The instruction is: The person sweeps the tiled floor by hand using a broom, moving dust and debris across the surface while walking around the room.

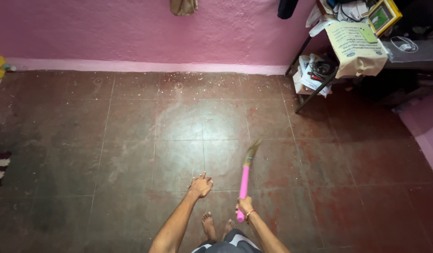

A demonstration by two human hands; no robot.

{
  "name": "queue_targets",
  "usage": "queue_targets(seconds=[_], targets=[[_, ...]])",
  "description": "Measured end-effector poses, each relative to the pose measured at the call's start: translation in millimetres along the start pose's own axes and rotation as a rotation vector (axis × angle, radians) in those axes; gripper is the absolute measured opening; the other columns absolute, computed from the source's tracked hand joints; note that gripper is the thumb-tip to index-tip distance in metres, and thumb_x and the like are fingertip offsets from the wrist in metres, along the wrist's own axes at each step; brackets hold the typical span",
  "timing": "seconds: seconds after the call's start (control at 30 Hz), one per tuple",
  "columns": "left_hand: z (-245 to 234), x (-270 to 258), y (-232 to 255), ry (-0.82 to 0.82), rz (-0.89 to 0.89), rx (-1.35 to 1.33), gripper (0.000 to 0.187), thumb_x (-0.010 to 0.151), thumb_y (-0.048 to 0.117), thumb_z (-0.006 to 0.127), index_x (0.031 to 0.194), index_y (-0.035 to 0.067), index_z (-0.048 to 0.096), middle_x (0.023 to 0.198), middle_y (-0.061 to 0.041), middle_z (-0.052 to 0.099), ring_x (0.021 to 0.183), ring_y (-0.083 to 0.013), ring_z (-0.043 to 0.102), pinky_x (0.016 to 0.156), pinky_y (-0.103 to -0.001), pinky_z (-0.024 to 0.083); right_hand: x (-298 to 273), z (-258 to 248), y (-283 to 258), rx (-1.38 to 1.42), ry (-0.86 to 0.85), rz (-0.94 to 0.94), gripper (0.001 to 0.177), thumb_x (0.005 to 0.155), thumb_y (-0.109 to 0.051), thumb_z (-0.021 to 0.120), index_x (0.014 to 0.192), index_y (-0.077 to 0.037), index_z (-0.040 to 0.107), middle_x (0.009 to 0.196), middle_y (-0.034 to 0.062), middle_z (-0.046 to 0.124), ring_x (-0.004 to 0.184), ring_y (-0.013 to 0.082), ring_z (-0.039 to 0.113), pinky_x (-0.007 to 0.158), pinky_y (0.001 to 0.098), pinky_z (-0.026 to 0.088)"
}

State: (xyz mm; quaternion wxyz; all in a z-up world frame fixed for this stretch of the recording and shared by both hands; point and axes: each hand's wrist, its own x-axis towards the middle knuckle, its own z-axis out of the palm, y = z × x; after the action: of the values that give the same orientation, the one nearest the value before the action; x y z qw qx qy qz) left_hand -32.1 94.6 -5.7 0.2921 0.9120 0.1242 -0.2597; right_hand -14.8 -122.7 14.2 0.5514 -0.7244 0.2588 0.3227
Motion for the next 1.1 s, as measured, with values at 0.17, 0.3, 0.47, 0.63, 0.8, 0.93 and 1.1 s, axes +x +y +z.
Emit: queue_targets(seconds=[0.17,0.3,0.47,0.63,0.8,0.93,1.1], targets=[[-1,-5,4,0.001,0.009,0.035,0.057,0.102,0.047,0.038,0.152,0.020,0.048,0.168,-0.015,0.024,0.153,-0.0357,0.029,0.125,-0.058,0.021,-5,39,-1,-0.081,-0.187,0.020,0.024,0.092,-0.006,0.058,0.116,-0.002,0.058,0.067,0.0096,0.055,0.045,0.0203,0.055,0.036,0.0388,0.052],[-4,-8,11,0.019,0.045,0.041,0.058,0.102,0.048,0.038,0.153,0.023,0.047,0.168,-0.016,0.025,0.153,-0.0373,0.027,0.125,-0.060,0.018,5,58,-9,-0.115,-0.398,-0.007,0.029,0.094,-0.011,0.059,0.122,-0.004,0.060,0.070,0.0040,0.057,0.047,0.0142,0.055,0.037,0.0348,0.052],[-6,-7,19,0.017,0.052,0.051,0.056,0.103,0.048,0.034,0.153,0.024,0.046,0.168,-0.014,0.026,0.155,-0.0349,0.024,0.125,-0.062,0.014,20,43,-12,-0.025,-0.605,0.030,0.041,0.095,-0.010,0.058,0.136,-0.013,0.055,0.069,0.0037,0.057,0.046,0.0127,0.051,0.037,0.0320,0.047],[-3,-1,29,0.034,0.053,0.036,0.056,0.102,0.045,0.034,0.155,0.028,0.045,0.167,-0.014,0.025,0.155,-0.0344,0.023,0.125,-0.062,0.014,20,6,-3,-0.084,-0.630,-0.084,0.061,0.096,-0.015,0.060,0.155,-0.023,0.044,0.067,0.0011,0.055,0.044,0.0108,0.050,0.035,0.0300,0.046],[8,7,47,0.000,0.066,0.063,0.057,0.104,0.049,0.033,0.153,0.024,0.046,0.169,-0.013,0.022,0.156,-0.0333,0.021,0.126,-0.060,0.014,21,-45,2,-0.037,-0.469,-0.087,0.059,0.095,-0.016,0.062,0.152,-0.021,0.046,0.067,0.0014,0.055,0.044,0.0111,0.049,0.035,0.0311,0.046],[21,14,58,-0.024,0.079,0.084,0.058,0.103,0.049,0.035,0.153,0.022,0.047,0.170,-0.013,0.022,0.156,-0.0338,0.023,0.126,-0.059,0.016,22,-88,5,0.015,-0.242,-0.065,0.054,0.094,-0.016,0.062,0.147,-0.020,0.051,0.066,0.0022,0.055,0.044,0.0120,0.050,0.035,0.0323,0.047],[40,20,75,-0.043,0.090,0.084,0.059,0.103,0.050,0.035,0.153,0.022,0.046,0.170,-0.013,0.021,0.156,-0.0328,0.022,0.126,-0.059,0.016,10,-129,7,0.174,-0.050,-0.039,0.029,0.095,-0.012,0.060,0.122,-0.007,0.054,0.067,0.0047,0.053,0.045,0.0151,0.051,0.035,0.0353,0.048]])
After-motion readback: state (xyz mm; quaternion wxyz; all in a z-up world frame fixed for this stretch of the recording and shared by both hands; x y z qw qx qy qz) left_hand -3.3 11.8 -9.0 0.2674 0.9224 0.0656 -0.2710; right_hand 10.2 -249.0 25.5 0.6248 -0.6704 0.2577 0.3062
